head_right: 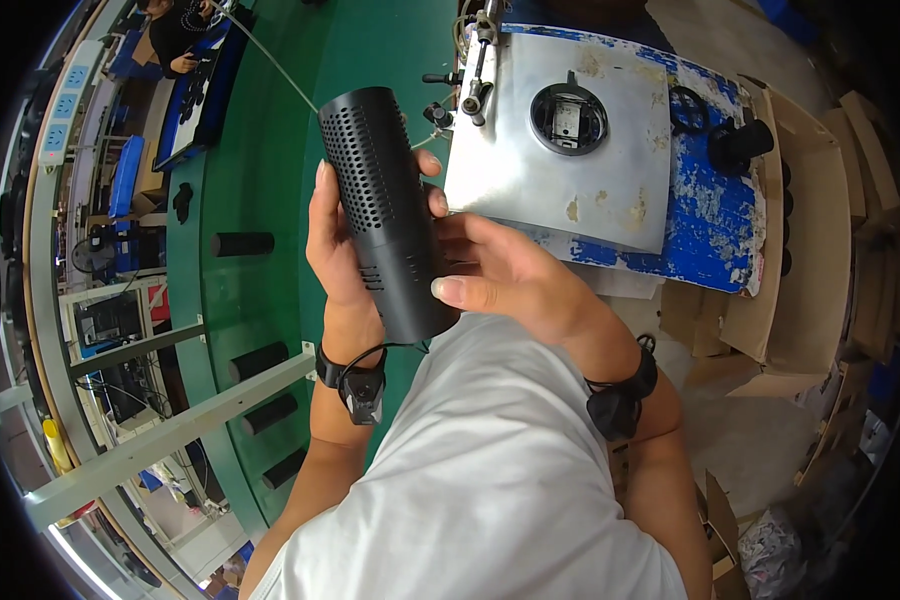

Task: The person picks up a microphone body, places it into a machine fixture, and presses a button to process it. They then remove the microphone body, attach a black plastic ring, and place the assembled unit onto a green conveyor belt.

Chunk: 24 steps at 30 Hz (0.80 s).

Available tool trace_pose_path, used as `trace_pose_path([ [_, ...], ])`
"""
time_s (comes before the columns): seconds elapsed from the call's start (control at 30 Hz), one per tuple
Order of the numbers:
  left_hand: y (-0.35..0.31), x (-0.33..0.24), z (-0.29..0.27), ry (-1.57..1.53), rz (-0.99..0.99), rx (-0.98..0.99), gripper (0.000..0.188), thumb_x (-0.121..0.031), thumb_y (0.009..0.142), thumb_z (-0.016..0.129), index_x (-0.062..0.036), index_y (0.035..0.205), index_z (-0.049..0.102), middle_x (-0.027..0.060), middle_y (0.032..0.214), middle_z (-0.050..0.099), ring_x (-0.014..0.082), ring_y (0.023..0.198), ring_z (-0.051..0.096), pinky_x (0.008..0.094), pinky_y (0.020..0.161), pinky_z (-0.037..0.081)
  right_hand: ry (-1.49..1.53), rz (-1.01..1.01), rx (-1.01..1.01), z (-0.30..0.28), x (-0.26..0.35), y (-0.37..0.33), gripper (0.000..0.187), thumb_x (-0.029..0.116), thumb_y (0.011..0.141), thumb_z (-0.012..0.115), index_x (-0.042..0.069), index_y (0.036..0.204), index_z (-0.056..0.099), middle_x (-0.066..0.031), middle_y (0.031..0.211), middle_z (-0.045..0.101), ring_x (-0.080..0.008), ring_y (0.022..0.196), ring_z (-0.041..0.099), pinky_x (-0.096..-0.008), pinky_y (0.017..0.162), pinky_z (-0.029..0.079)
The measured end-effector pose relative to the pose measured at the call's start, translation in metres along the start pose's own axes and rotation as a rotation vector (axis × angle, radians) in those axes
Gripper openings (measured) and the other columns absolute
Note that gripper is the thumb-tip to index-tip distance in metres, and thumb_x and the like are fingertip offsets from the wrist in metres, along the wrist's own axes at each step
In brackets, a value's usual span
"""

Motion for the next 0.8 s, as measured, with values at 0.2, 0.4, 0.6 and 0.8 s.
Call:
trace_pose_path([
  [0.2, 0.0, 0.001, 0.006, 0.103, 0.008, -0.062, 0.051, -0.043, 0.099, 0.036, 0.0017, 0.119, 0.05, 0.0185, 0.106, 0.061, 0.0195, 0.081, 0.066, 0.0308, 0.064, 0.058, -0.021, -0.03, -0.048, 0.0, 0.004, -0.004, 0.065, 0.02, 0.08, 0.071, -0.005, 0.132, 0.041, -0.0127, 0.122, 0.052, -0.0209, 0.115, 0.051, -0.035, 0.098, 0.042],
  [0.4, -0.007, -0.002, 0.002, 0.296, 0.02, -0.142, 0.049, -0.042, 0.094, 0.051, 0.002, 0.117, 0.051, 0.0149, 0.102, 0.062, 0.0153, 0.077, 0.064, 0.0278, 0.066, 0.056, -0.114, -0.091, -0.109, 0.003, 0.001, -0.004, 0.069, 0.031, 0.08, 0.073, -0.003, 0.131, 0.042, -0.0104, 0.12, 0.053, -0.0187, 0.11, 0.053, -0.0342, 0.097, 0.042],
  [0.6, -0.001, 0.004, 0.001, 0.292, -0.051, -0.03, 0.059, -0.05, 0.09, 0.047, 0.0037, 0.115, 0.052, 0.0116, 0.085, 0.063, 0.014, 0.065, 0.062, 0.0259, 0.057, 0.054, 0.014, 0.005, -0.044, 0.013, 0.003, -0.012, 0.085, 0.056, 0.085, 0.061, -0.005, 0.138, 0.034, -0.0114, 0.122, 0.053, -0.0181, 0.112, 0.054, -0.0345, 0.097, 0.042],
  [0.8, -0.001, 0.008, 0.01, -0.115, -0.068, -0.004, 0.068, -0.053, 0.087, 0.042, 0.0056, 0.122, 0.047, 0.0209, 0.103, 0.059, 0.0188, 0.068, 0.063, 0.0288, 0.046, 0.055, 0.198, 0.027, 0.172, 0.008, -0.003, -0.013, 0.084, 0.05, 0.087, 0.062, -0.007, 0.14, 0.031, -0.0128, 0.126, 0.052, -0.0199, 0.115, 0.053, -0.0363, 0.1, 0.041],
])
Point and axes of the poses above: each hand's wrist, its own y-axis towards the middle knuckle, its own z-axis out of the palm, x = y × z, the point moved 2 cm from there along y, towards the middle knuckle
